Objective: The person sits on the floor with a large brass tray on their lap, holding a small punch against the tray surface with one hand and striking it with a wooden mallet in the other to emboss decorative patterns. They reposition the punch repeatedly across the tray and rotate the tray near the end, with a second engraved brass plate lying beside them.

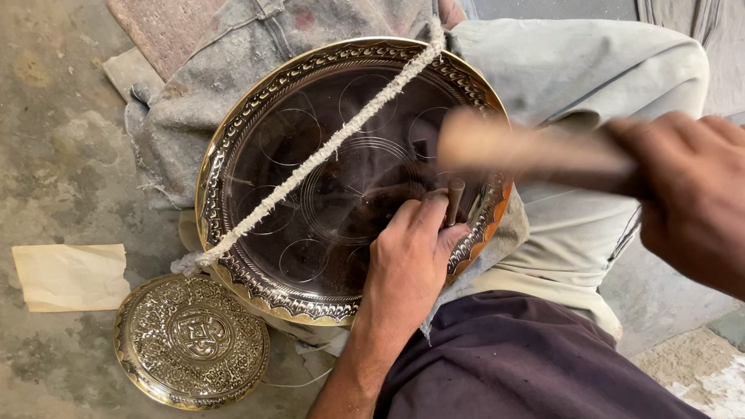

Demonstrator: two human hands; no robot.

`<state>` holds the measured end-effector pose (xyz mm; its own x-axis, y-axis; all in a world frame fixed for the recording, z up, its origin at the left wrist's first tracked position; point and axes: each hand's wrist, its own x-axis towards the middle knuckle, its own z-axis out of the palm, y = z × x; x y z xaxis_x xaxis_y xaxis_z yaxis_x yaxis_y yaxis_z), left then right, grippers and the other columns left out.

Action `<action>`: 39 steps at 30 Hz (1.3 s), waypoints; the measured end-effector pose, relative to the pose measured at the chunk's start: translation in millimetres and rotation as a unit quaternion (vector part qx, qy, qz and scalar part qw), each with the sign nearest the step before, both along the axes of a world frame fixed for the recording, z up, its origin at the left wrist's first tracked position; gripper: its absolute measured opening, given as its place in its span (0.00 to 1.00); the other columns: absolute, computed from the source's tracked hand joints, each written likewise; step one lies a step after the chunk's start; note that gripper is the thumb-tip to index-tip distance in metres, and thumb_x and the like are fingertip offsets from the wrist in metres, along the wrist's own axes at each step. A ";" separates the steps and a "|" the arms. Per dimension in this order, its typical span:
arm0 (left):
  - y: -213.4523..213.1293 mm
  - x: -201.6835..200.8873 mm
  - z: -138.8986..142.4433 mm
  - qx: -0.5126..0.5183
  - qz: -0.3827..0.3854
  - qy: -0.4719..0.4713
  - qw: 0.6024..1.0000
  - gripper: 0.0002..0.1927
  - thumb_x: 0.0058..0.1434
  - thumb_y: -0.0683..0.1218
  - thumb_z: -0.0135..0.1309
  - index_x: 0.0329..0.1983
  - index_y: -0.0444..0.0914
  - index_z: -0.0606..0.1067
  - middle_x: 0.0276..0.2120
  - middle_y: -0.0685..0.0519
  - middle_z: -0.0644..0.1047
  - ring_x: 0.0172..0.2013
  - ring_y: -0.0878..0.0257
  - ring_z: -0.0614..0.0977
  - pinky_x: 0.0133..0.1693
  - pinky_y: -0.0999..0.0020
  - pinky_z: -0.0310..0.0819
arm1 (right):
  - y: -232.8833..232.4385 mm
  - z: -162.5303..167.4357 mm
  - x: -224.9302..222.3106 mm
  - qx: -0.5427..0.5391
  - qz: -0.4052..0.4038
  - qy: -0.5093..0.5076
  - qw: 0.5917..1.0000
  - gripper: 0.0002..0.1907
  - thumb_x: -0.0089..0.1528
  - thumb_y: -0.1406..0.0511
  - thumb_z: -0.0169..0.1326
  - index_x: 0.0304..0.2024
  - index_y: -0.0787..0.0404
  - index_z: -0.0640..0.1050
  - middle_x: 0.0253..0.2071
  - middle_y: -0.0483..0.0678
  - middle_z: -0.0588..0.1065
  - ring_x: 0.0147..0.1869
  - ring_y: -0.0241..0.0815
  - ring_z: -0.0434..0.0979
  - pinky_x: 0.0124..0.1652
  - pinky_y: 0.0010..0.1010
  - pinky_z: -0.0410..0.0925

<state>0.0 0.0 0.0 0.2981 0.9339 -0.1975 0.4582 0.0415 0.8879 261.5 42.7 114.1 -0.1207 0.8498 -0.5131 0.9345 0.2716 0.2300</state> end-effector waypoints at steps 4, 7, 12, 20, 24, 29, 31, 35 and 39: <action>1.7 -3.0 9.7 0.018 0.001 -0.021 1.000 0.24 0.64 0.46 0.61 0.61 0.37 0.71 0.41 0.44 0.77 0.40 0.48 0.83 0.37 0.57 0.80 | -8.3 -5.3 4.5 0.065 -0.044 0.136 0.988 0.31 0.58 0.67 0.55 0.66 0.57 0.72 0.44 0.53 0.78 0.43 0.49 0.80 0.44 0.41 0.73; 6.8 -4.1 12.4 0.033 -0.006 -0.014 0.999 0.22 0.64 0.46 0.62 0.59 0.37 0.72 0.40 0.43 0.77 0.40 0.46 0.83 0.38 0.55 0.78 | -6.7 -12.3 6.4 0.045 -0.026 0.115 0.992 0.32 0.58 0.67 0.55 0.67 0.56 0.72 0.42 0.50 0.79 0.40 0.46 0.80 0.41 0.39 0.72; 8.2 -3.5 15.2 0.003 -0.012 -0.007 1.000 0.24 0.62 0.45 0.60 0.61 0.36 0.72 0.39 0.42 0.76 0.37 0.46 0.82 0.36 0.55 0.79 | -13.3 -16.9 11.1 0.065 -0.144 0.325 0.932 0.34 0.58 0.67 0.52 0.70 0.58 0.68 0.48 0.54 0.75 0.41 0.49 0.78 0.39 0.38 0.73; 9.5 -5.5 13.8 -0.021 -0.029 -0.009 0.999 0.19 0.62 0.46 0.61 0.54 0.35 0.72 0.39 0.43 0.77 0.37 0.48 0.84 0.35 0.58 0.81 | -16.4 -28.8 17.1 0.072 -0.051 0.201 0.976 0.37 0.58 0.71 0.55 0.71 0.52 0.69 0.46 0.53 0.78 0.38 0.49 0.80 0.37 0.40 0.73; 6.7 -7.6 12.7 0.020 -0.023 -0.002 1.000 0.19 0.62 0.45 0.62 0.54 0.34 0.72 0.39 0.42 0.77 0.38 0.46 0.84 0.35 0.55 0.80 | -17.4 -29.1 12.5 -0.012 -0.260 0.256 0.931 0.41 0.61 0.63 0.61 0.75 0.58 0.63 0.38 0.53 0.79 0.36 0.46 0.81 0.39 0.38 0.72; 7.2 -5.7 9.7 -0.026 -0.046 0.011 0.999 0.20 0.62 0.47 0.61 0.54 0.35 0.72 0.40 0.44 0.78 0.39 0.51 0.85 0.35 0.61 0.84 | -17.6 -29.1 12.8 0.049 -0.127 0.206 0.969 0.38 0.59 0.69 0.57 0.72 0.52 0.64 0.42 0.53 0.79 0.39 0.48 0.80 0.41 0.40 0.73; 8.6 -7.3 10.3 -0.037 -0.053 0.008 0.998 0.21 0.62 0.47 0.61 0.55 0.35 0.72 0.40 0.44 0.78 0.38 0.52 0.85 0.35 0.62 0.84 | -17.5 -31.3 14.9 0.039 -0.129 0.214 0.967 0.39 0.59 0.69 0.56 0.73 0.52 0.64 0.43 0.53 0.79 0.39 0.48 0.80 0.40 0.40 0.74; 10.0 -9.7 14.1 -0.032 -0.054 0.019 0.998 0.20 0.61 0.47 0.62 0.54 0.35 0.73 0.39 0.43 0.78 0.37 0.49 0.85 0.35 0.58 0.82 | -18.0 -36.3 17.5 0.035 -0.102 0.235 0.966 0.38 0.58 0.69 0.55 0.72 0.50 0.64 0.49 0.52 0.77 0.39 0.46 0.79 0.39 0.37 0.74; 10.6 -10.4 17.1 -0.007 -0.048 0.017 0.999 0.19 0.63 0.46 0.61 0.54 0.34 0.73 0.40 0.42 0.78 0.38 0.47 0.84 0.36 0.56 0.81 | -20.0 -36.6 14.5 0.058 -0.054 0.202 0.976 0.35 0.59 0.71 0.53 0.70 0.48 0.68 0.45 0.53 0.78 0.39 0.48 0.79 0.38 0.40 0.73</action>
